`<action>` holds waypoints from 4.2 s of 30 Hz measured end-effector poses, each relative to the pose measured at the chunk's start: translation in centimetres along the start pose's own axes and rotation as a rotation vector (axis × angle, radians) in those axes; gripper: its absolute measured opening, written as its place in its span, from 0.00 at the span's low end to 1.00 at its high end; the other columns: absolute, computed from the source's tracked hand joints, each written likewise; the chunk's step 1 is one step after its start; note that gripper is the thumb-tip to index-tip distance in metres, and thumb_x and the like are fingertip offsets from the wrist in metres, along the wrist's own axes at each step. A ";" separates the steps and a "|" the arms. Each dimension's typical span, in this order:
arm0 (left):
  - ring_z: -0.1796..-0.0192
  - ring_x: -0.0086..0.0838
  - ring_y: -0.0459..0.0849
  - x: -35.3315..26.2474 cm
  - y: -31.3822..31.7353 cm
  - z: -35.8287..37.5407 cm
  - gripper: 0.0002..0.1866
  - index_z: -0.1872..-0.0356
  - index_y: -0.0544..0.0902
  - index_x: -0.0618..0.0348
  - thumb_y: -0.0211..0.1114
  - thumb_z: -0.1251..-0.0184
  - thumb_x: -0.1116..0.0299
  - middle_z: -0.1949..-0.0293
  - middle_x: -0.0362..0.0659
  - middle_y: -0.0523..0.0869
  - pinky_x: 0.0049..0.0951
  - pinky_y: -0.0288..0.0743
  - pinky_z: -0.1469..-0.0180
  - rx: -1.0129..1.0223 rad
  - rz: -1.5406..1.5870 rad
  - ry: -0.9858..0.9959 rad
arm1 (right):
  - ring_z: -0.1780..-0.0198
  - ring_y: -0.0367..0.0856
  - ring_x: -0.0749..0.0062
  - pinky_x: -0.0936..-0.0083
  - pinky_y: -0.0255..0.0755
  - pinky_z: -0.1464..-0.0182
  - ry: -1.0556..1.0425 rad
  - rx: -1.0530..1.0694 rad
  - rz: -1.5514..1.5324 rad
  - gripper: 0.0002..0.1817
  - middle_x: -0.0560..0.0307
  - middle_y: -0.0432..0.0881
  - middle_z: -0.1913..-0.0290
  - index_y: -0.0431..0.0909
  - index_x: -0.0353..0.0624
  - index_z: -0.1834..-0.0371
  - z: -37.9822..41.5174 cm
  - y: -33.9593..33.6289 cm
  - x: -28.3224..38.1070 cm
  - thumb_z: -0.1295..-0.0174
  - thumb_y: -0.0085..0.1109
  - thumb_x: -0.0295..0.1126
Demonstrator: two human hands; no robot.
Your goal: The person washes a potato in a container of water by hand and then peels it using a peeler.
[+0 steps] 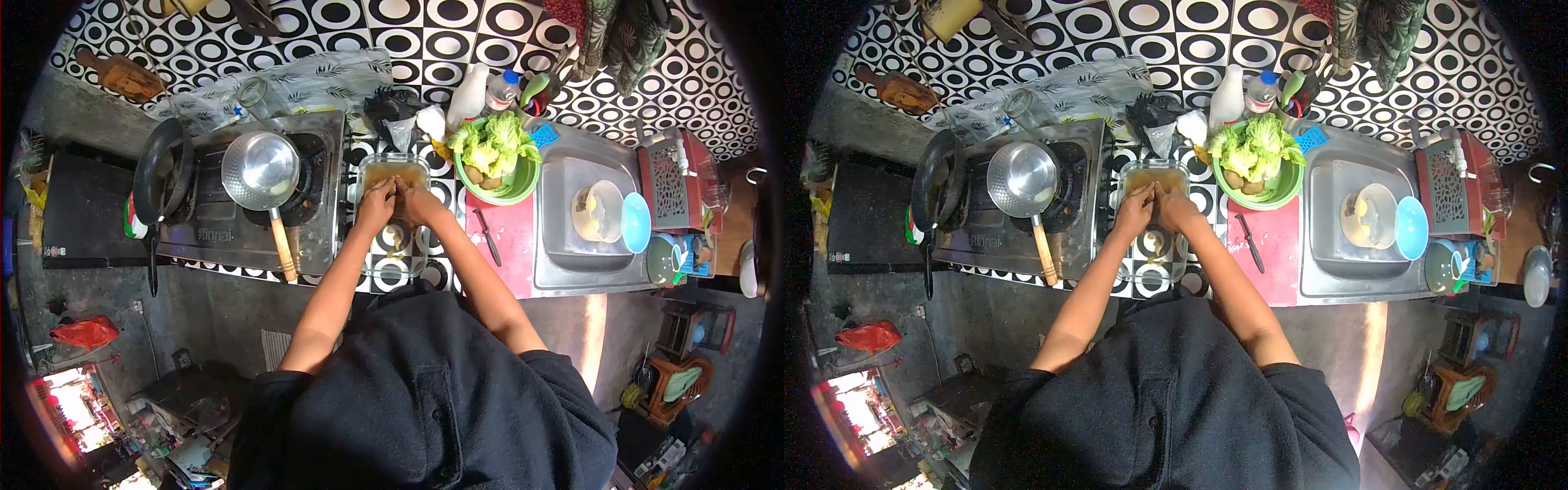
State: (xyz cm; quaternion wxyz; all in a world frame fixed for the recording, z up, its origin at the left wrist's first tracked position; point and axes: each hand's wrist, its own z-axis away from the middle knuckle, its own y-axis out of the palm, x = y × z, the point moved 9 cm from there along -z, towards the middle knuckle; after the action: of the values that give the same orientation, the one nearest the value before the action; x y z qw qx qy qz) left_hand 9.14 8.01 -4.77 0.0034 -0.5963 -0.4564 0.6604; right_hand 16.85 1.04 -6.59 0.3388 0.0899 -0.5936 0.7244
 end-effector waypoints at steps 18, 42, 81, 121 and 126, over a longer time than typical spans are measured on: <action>0.35 0.55 0.72 -0.3 1.6 0.1 0.30 0.27 0.66 0.63 0.56 0.33 0.77 0.37 0.58 0.76 0.44 0.64 0.30 0.055 -0.137 -0.039 | 0.44 0.80 0.38 0.59 0.78 0.45 -0.039 0.025 0.041 0.38 0.26 0.74 0.41 0.52 0.23 0.26 1.4 0.6 0.5 0.37 0.50 0.31; 0.43 0.62 0.77 0.9 1.4 0.9 0.23 0.43 0.63 0.61 0.61 0.37 0.80 0.44 0.61 0.78 0.52 0.72 0.42 -0.039 -0.068 -0.016 | 0.42 0.78 0.37 0.58 0.76 0.41 0.022 0.056 -0.019 0.44 0.23 0.76 0.43 0.54 0.33 0.24 1.0 -1.6 0.7 0.47 0.59 0.29; 0.42 0.60 0.78 1.4 0.7 0.0 0.28 0.44 0.64 0.60 0.69 0.44 0.81 0.50 0.59 0.81 0.46 0.74 0.43 -0.021 0.144 -0.107 | 0.43 0.81 0.40 0.59 0.77 0.42 0.055 0.062 0.016 0.43 0.24 0.77 0.43 0.52 0.36 0.21 1.6 -1.4 0.5 0.43 0.55 0.29; 0.40 0.55 0.69 -4.9 -0.3 1.4 0.23 0.51 0.73 0.63 0.65 0.52 0.86 0.40 0.54 0.72 0.48 0.66 0.37 -0.164 -0.221 0.091 | 0.50 0.79 0.39 0.57 0.76 0.48 -0.143 -0.202 -0.065 0.32 0.36 0.76 0.50 0.68 0.35 0.31 6.7 -2.9 1.9 0.42 0.59 0.27; 0.41 0.55 0.69 -5.3 -0.3 1.5 0.22 0.51 0.74 0.64 0.63 0.51 0.87 0.42 0.54 0.72 0.49 0.66 0.38 -0.152 -0.229 0.110 | 0.53 0.79 0.43 0.58 0.78 0.53 -0.196 -0.268 -0.056 0.24 0.38 0.77 0.55 0.71 0.31 0.40 6.9 -3.6 2.6 0.42 0.55 0.25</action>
State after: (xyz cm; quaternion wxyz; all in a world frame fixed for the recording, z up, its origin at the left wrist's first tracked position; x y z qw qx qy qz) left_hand 9.29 4.35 -0.68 0.0582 -0.5741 -0.5693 0.5856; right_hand 15.16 -4.13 -0.43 0.3083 0.1305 -0.7125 0.6167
